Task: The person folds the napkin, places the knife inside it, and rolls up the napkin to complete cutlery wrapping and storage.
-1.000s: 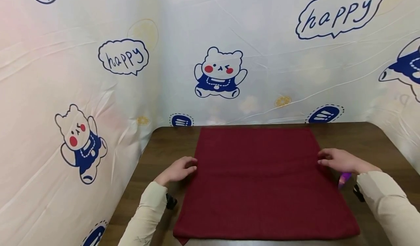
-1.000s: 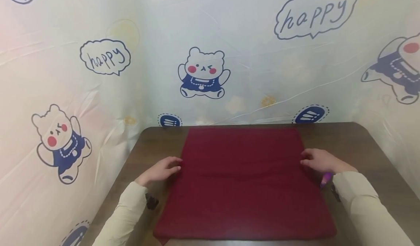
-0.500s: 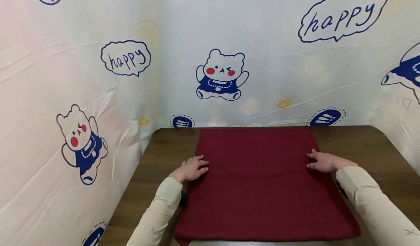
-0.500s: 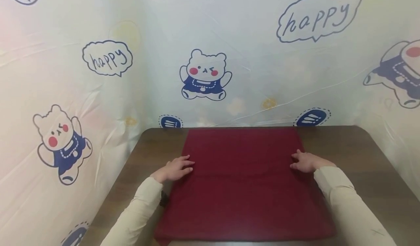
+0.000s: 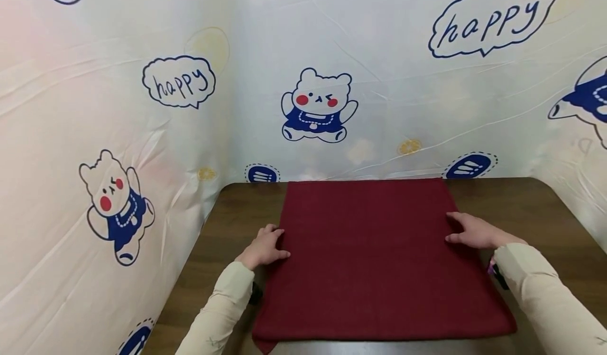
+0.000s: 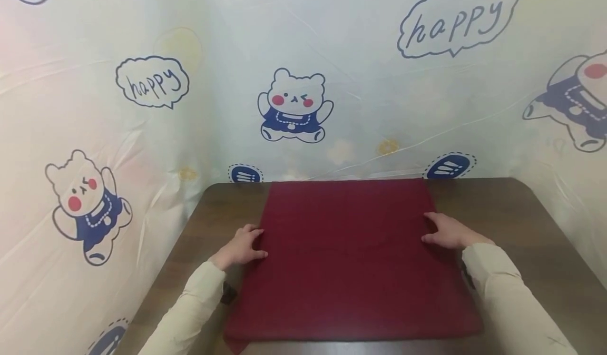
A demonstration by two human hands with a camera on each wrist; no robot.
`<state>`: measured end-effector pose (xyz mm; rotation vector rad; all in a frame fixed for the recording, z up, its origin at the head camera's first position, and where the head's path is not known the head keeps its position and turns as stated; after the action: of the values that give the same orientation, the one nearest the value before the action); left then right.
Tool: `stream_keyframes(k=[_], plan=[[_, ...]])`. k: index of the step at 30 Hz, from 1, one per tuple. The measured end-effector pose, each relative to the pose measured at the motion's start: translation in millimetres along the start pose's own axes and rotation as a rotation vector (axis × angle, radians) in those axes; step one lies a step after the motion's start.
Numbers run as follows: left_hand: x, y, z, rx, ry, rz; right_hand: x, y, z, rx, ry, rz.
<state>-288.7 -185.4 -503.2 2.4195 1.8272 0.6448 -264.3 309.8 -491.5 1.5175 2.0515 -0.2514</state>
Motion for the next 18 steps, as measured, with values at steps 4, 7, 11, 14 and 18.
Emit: stream_keyframes(k=[4, 7, 11, 14, 18], plan=[[-12.4, 12.9, -5.8, 0.053, 0.036, -0.044, 3, 8.7, -11, 0.051, 0.041, -0.006], [-18.2, 24.2, -6.0, -0.007, 0.048, -0.062, 7, 20.0, -20, 0.031, 0.062, 0.051], [-21.0, 40.6, -2.4, -0.125, 0.079, -0.059, 11, 42.5, -22, -0.094, 0.007, 0.164], [-20.4, 53.2, -0.3, -0.177, 0.119, -0.042, 11, 58.9, -15, -0.195, -0.055, 0.197], [-15.0, 68.4, 2.2, -0.251, 0.175, -0.002, 7, 76.5, -3, -0.298, -0.196, 0.151]])
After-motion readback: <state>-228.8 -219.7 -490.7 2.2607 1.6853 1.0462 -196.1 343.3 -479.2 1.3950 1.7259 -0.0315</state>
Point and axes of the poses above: each hand's wrist, its own y-axis away from the middle knuckle, its own z-axis out of the palm, x = y × z, the point moved 6 cm from there along -y, towards the middle knuckle, and after that the axes turned 3 degrees about -y, right-handed, at the moved point
